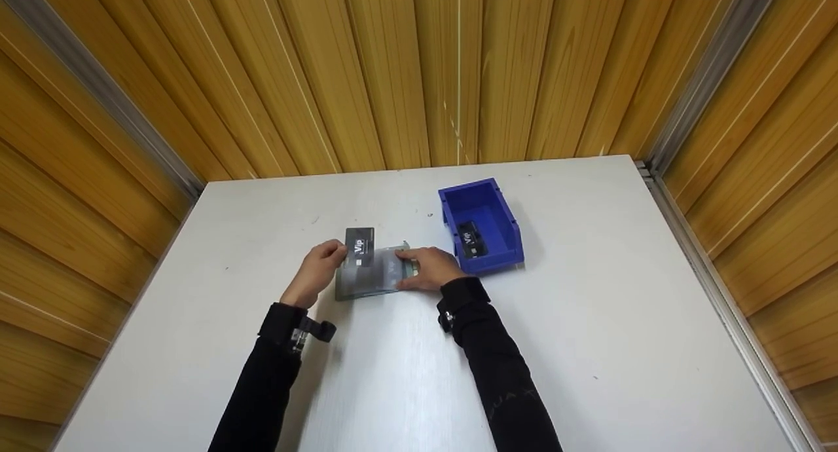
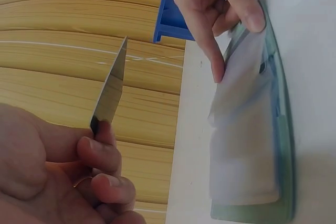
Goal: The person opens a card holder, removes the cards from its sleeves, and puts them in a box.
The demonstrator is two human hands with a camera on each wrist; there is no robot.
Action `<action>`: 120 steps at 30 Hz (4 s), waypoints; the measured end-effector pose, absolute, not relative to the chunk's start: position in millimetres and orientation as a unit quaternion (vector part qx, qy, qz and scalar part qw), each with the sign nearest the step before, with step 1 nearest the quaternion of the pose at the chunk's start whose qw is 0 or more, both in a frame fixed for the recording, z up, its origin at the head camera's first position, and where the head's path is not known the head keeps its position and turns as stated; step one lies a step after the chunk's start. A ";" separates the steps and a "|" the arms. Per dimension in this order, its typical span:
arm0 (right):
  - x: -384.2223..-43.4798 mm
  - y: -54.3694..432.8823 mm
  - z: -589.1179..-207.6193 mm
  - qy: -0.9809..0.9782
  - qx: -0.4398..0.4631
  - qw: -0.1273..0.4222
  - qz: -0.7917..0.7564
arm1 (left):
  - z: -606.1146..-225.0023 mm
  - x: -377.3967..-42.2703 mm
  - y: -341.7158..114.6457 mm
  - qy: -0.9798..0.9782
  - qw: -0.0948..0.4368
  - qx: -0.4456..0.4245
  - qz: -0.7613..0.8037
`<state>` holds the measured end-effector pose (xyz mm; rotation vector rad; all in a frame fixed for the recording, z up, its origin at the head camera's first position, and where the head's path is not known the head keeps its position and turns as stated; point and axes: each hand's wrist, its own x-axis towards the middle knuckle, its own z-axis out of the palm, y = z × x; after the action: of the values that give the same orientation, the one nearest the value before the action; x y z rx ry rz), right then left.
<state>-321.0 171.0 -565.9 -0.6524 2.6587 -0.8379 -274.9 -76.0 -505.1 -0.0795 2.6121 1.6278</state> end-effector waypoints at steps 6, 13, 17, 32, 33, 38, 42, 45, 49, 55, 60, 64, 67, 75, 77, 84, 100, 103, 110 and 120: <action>-318.2 168.6 -557.8 0.891 -0.213 0.120 -0.383 | -511.5 -274.2 -76.5 0.845 0.036 -0.035 0.532; -304.4 123.2 -535.6 0.756 -0.068 0.149 -0.634 | -513.0 -276.1 -71.7 0.846 0.032 -0.035 0.532; -296.9 98.0 -533.9 0.721 -0.014 0.144 -0.677 | -517.5 -276.9 -65.5 0.857 0.031 -0.018 0.514; -291.0 76.2 -548.2 0.783 -0.014 0.021 -0.622 | -525.5 -276.6 -61.0 0.870 0.028 0.007 0.491; -291.3 77.5 -548.8 0.789 -0.020 0.017 -0.614 | -526.5 -276.6 -61.2 0.871 0.029 0.004 0.490; -295.1 87.5 -546.0 0.807 -0.037 -0.006 -0.589 | -533.4 -276.6 -64.6 0.904 -0.031 0.014 0.426; -299.5 100.7 -533.1 0.814 -0.038 -0.028 -0.579 | -542.3 -274.2 -71.2 0.936 -0.088 0.025 0.340; -303.4 115.9 -519.7 0.819 -0.039 -0.043 -0.571 | -548.6 -270.5 -75.5 0.947 -0.076 0.025 0.312; -311.2 143.4 -505.5 0.815 -0.031 -0.051 -0.577 | -555.6 -267.8 -79.4 0.951 -0.050 0.024 0.303; -323.5 188.3 -495.2 0.807 0.014 -0.065 -0.587 | -559.1 -267.7 -81.1 0.953 -0.055 0.027 0.297; -329.3 222.9 -493.5 0.807 0.045 -0.073 -0.585 | -558.3 -266.2 -79.2 0.954 -0.061 0.023 0.292; -331.5 245.7 -496.1 0.814 0.066 -0.085 -0.571 | -557.3 -265.4 -77.8 0.957 -0.082 0.036 0.274; -333.0 258.1 -502.3 0.819 0.082 -0.094 -0.559 | -556.7 -265.4 -77.5 0.960 -0.094 0.045 0.261; -335.8 263.5 -525.3 0.861 0.083 -0.105 -0.491 | -559.2 -267.4 -78.8 0.964 -0.098 0.038 0.243; -337.2 261.4 -531.6 0.877 0.078 -0.106 -0.463 | -559.9 -267.8 -78.8 0.964 -0.097 0.038 0.245; -342.6 252.1 -550.4 0.922 0.048 -0.072 -0.378 | -561.3 -266.8 -77.5 0.963 -0.098 0.037 0.250; -343.6 239.4 -556.7 0.967 0.054 -0.060 -0.243 | -563.4 -268.0 -79.3 0.960 -0.126 0.054 0.244; -344.1 237.3 -556.3 0.965 0.066 -0.065 -0.244 | -563.6 -268.0 -79.3 0.962 -0.120 0.052 0.241; -345.1 236.8 -557.3 0.963 0.079 -0.063 -0.250 | -563.2 -267.7 -79.6 0.963 -0.115 0.052 0.237; -346.2 237.8 -557.1 0.958 0.092 -0.071 -0.262 | -562.2 -267.7 -79.0 0.961 -0.123 0.058 0.240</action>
<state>-346.2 237.8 -557.1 0.3045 3.1541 -0.8634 -267.7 -79.0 -562.2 0.1965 3.2810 0.8194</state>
